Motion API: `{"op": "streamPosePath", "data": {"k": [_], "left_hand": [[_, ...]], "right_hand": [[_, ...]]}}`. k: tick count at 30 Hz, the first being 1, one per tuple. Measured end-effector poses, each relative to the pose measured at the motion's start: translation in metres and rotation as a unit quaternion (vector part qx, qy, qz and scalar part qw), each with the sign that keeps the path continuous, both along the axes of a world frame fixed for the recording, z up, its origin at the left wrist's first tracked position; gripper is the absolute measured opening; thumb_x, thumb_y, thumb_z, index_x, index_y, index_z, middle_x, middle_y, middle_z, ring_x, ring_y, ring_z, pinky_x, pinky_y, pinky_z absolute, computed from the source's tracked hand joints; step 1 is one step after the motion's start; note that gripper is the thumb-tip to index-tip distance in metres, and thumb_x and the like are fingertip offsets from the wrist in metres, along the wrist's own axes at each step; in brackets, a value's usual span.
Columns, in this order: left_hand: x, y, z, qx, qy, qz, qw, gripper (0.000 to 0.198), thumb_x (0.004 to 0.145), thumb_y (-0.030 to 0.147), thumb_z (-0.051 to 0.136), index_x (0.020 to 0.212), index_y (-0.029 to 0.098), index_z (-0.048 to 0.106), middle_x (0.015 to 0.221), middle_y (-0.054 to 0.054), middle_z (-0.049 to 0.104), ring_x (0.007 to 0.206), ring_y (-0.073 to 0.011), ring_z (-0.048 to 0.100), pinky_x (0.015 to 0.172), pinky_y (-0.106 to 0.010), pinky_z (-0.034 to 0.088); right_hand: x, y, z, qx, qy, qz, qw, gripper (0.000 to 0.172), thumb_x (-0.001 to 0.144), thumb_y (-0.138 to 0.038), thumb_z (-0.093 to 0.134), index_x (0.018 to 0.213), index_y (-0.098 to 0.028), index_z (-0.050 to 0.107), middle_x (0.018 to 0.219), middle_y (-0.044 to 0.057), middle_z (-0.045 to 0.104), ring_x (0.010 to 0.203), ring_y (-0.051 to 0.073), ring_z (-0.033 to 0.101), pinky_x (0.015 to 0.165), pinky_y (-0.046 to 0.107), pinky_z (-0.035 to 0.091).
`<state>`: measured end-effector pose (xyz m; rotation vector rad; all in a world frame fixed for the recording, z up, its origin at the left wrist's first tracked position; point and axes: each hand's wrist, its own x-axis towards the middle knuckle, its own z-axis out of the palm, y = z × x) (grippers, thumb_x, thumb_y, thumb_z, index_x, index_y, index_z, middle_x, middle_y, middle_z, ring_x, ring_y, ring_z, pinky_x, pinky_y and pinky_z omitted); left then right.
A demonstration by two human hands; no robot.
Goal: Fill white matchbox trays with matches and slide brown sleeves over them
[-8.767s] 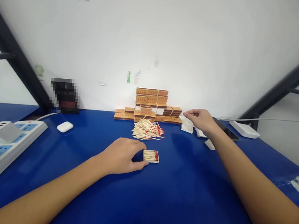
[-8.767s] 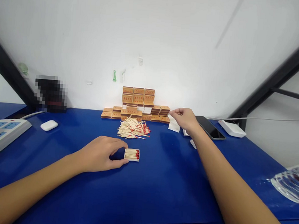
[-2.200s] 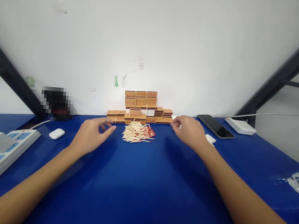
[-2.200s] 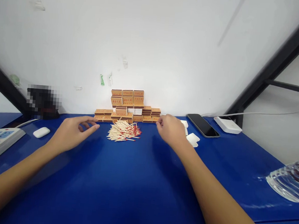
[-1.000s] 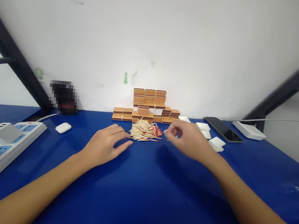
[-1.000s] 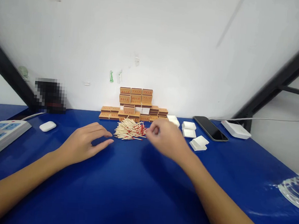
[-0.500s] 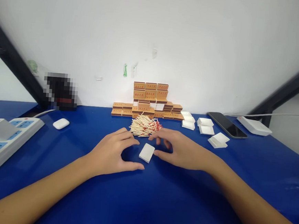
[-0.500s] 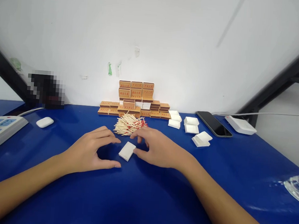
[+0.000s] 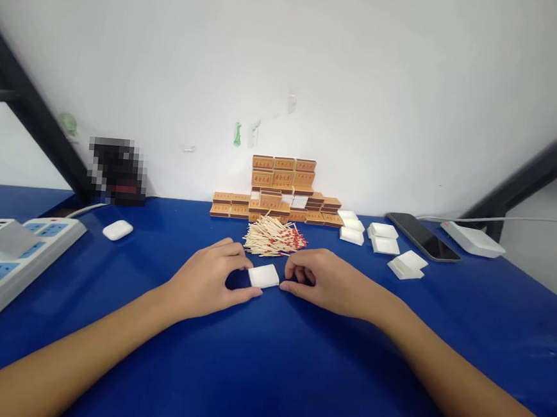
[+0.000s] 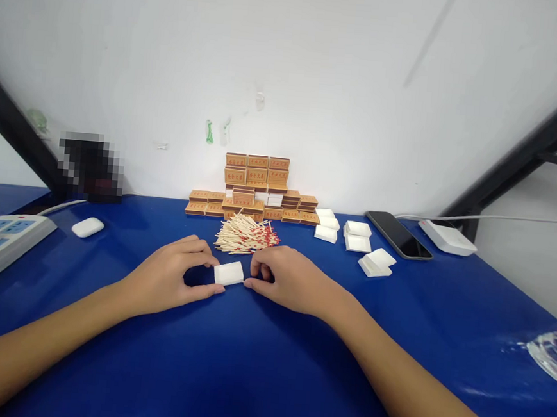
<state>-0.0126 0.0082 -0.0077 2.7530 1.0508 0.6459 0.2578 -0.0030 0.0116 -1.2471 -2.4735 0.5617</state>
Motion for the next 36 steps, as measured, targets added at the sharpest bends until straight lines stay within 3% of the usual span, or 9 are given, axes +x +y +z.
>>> {"op": "streamPosePath", "data": {"k": [11, 13, 17, 23, 28, 33, 36], "left_hand": [[-0.005, 0.004, 0.0, -0.002, 0.008, -0.01, 1.0, 0.035, 0.095, 0.05, 0.073, 0.111, 0.02, 0.075, 0.101, -0.007, 0.069, 0.095, -0.0245, 0.064, 0.08, -0.038, 0.055], [-0.005, 0.003, 0.001, -0.008, 0.012, -0.011, 1.0, 0.034, 0.095, 0.049, 0.072, 0.111, 0.02, 0.075, 0.101, -0.007, 0.069, 0.097, -0.0249, 0.064, 0.08, -0.038, 0.055], [-0.004, 0.001, 0.001, -0.013, 0.009, -0.016, 1.0, 0.033, 0.095, 0.048, 0.073, 0.113, 0.021, 0.075, 0.102, -0.007, 0.069, 0.099, -0.0254, 0.064, 0.082, -0.039, 0.055], [-0.005, 0.002, 0.001, 0.005, 0.013, -0.018, 1.0, 0.032, 0.094, 0.047, 0.073, 0.111, 0.02, 0.075, 0.102, -0.008, 0.07, 0.097, -0.0254, 0.064, 0.082, -0.039, 0.056], [-0.006, 0.002, 0.001, 0.006, 0.022, -0.017, 1.0, 0.033, 0.093, 0.047, 0.075, 0.109, 0.018, 0.075, 0.099, -0.007, 0.07, 0.095, -0.025, 0.065, 0.08, -0.038, 0.055], [-0.008, 0.001, 0.003, 0.006, 0.036, -0.019, 0.999, 0.033, 0.094, 0.047, 0.074, 0.107, 0.017, 0.075, 0.099, -0.007, 0.07, 0.096, -0.0249, 0.065, 0.081, -0.038, 0.053], [-0.009, 0.001, 0.004, 0.01, 0.037, -0.02, 0.999, 0.031, 0.094, 0.046, 0.074, 0.105, 0.017, 0.076, 0.097, -0.007, 0.069, 0.094, -0.0245, 0.065, 0.078, -0.036, 0.052]], "right_hand": [[0.006, 0.013, -0.011, 0.072, 0.021, -0.056, 0.996, 0.008, 0.095, -0.022, 0.063, 0.087, -0.022, 0.068, 0.068, -0.003, 0.059, 0.062, 0.013, 0.051, 0.061, 0.029, 0.035], [0.003, 0.015, -0.014, 0.093, 0.035, -0.069, 0.993, 0.005, 0.094, -0.022, 0.064, 0.096, -0.021, 0.068, 0.073, -0.002, 0.061, 0.065, 0.014, 0.052, 0.062, 0.029, 0.037], [-0.005, 0.022, -0.021, 0.115, 0.045, -0.062, 0.99, 0.018, 0.094, -0.023, 0.067, 0.112, -0.021, 0.067, 0.087, 0.001, 0.064, 0.074, 0.016, 0.057, 0.068, 0.029, 0.043], [-0.016, 0.03, -0.022, 0.135, 0.021, -0.033, 0.99, 0.026, 0.093, -0.024, 0.072, 0.119, -0.019, 0.066, 0.107, 0.007, 0.066, 0.092, 0.02, 0.063, 0.08, 0.033, 0.048], [-0.035, 0.038, -0.004, 0.139, -0.018, -0.015, 0.99, 0.022, 0.094, -0.024, 0.07, 0.115, -0.019, 0.067, 0.107, 0.008, 0.066, 0.085, 0.019, 0.063, 0.074, 0.032, 0.046], [-0.046, 0.059, 0.033, 0.126, -0.057, 0.005, 0.99, 0.015, 0.09, -0.023, 0.073, 0.104, -0.019, 0.072, 0.099, 0.008, 0.071, 0.086, 0.02, 0.063, 0.071, 0.031, 0.043], [-0.038, 0.075, 0.054, 0.109, -0.064, -0.05, 0.991, 0.009, 0.087, -0.023, 0.074, 0.095, -0.018, 0.074, 0.084, 0.004, 0.071, 0.074, 0.018, 0.06, 0.064, 0.031, 0.04]]}}
